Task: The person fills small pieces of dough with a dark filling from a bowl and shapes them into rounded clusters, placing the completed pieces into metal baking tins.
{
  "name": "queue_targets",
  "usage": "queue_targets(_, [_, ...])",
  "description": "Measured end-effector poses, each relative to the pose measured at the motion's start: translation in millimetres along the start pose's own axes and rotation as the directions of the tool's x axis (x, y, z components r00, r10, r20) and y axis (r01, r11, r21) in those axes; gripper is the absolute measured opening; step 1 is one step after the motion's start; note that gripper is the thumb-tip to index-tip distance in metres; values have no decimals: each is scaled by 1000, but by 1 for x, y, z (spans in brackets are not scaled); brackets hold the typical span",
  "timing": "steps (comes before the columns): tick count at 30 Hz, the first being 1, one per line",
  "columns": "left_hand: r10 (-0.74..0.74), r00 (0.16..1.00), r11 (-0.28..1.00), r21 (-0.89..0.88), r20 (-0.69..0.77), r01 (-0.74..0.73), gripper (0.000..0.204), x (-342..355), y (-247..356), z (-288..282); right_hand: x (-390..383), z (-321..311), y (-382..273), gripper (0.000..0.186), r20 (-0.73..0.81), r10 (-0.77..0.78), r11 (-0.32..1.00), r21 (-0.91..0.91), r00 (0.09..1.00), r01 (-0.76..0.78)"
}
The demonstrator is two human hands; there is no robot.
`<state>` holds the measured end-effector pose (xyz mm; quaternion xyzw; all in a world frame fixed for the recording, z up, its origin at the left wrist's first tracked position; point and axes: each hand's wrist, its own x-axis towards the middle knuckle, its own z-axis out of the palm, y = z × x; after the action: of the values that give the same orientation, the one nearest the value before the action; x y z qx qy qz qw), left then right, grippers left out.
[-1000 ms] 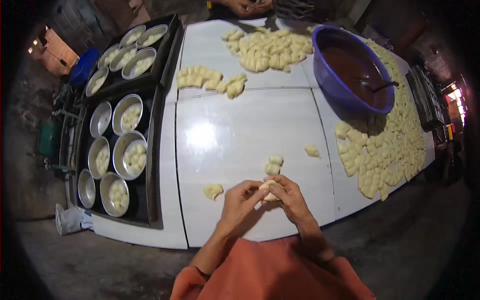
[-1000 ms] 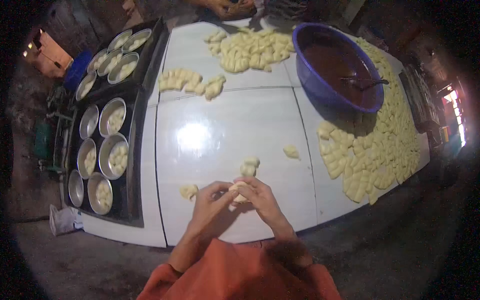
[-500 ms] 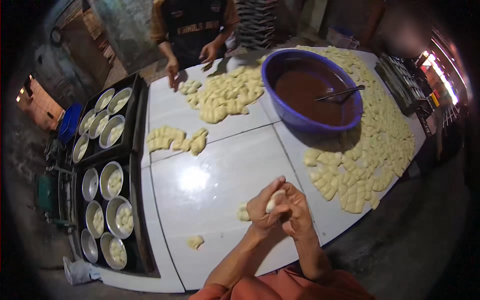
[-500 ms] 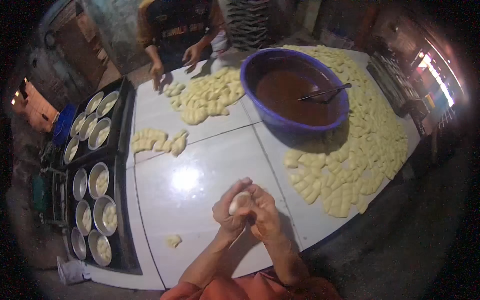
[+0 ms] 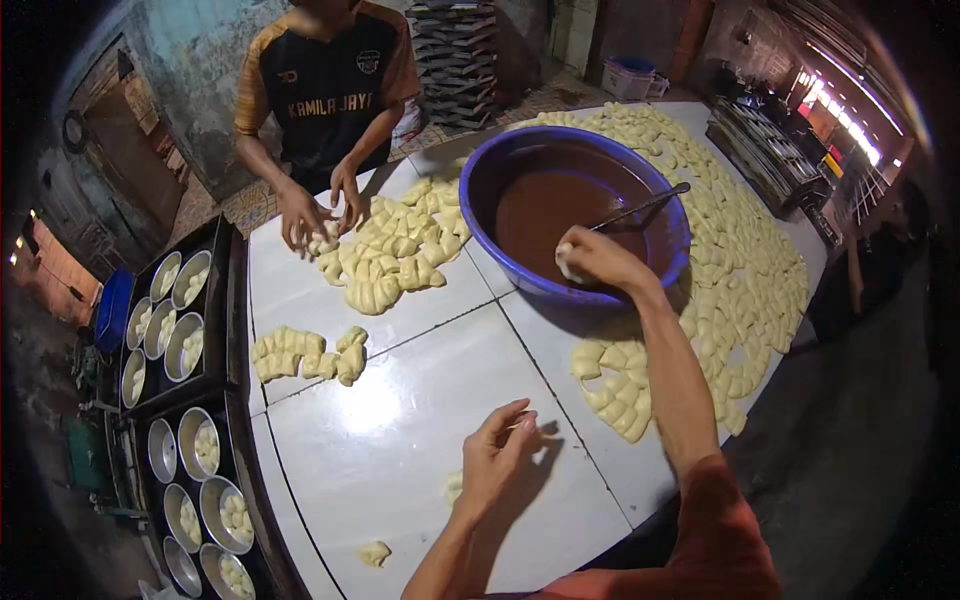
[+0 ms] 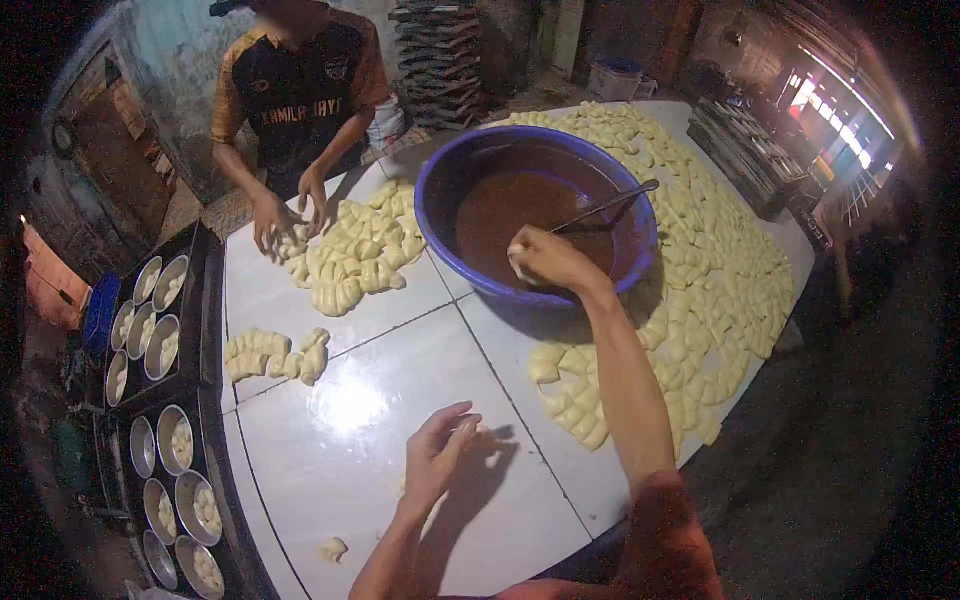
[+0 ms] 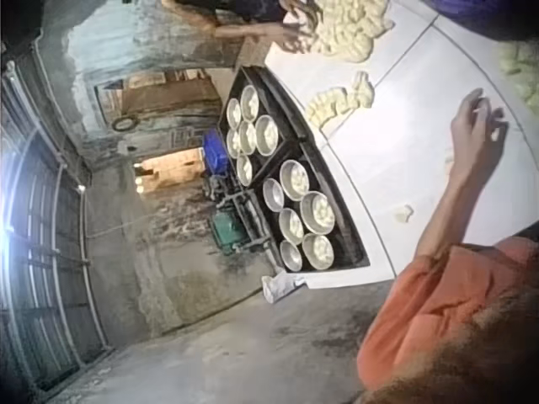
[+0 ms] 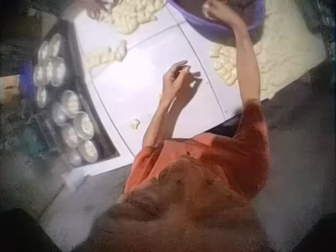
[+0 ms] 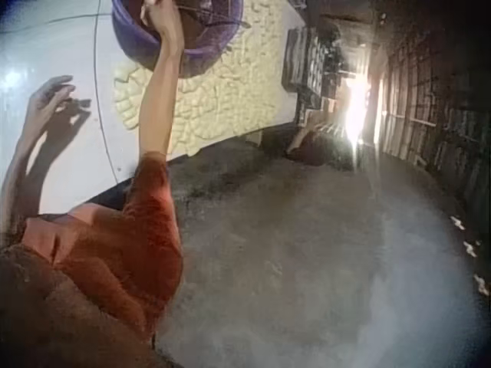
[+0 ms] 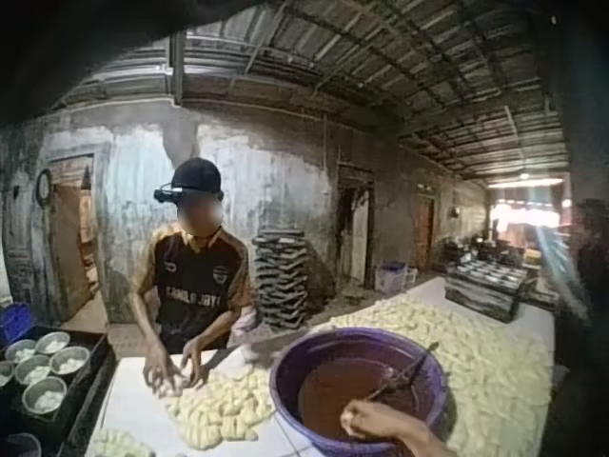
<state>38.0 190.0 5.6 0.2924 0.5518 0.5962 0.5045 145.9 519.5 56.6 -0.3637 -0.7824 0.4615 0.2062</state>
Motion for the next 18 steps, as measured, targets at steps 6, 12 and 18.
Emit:
queue_targets(6, [-58, 998, 993, 104, -17, 60, 39, -13, 8, -19, 11, 8, 0, 28, 333, 133, 929, -369, 934, -1])
queue_targets(12, [-64, 998, 993, 98, -6, 64, 37, 4, 2, -17, -13, 14, -40, 17, 209, 88, 843, 505, 974, -185])
queue_targets(18, [-37, 999, 928, -372, -12, 30, 48, 51, 27, 12, -69, 82, -69, 15, 131, 52, 525, 840, 990, -139])
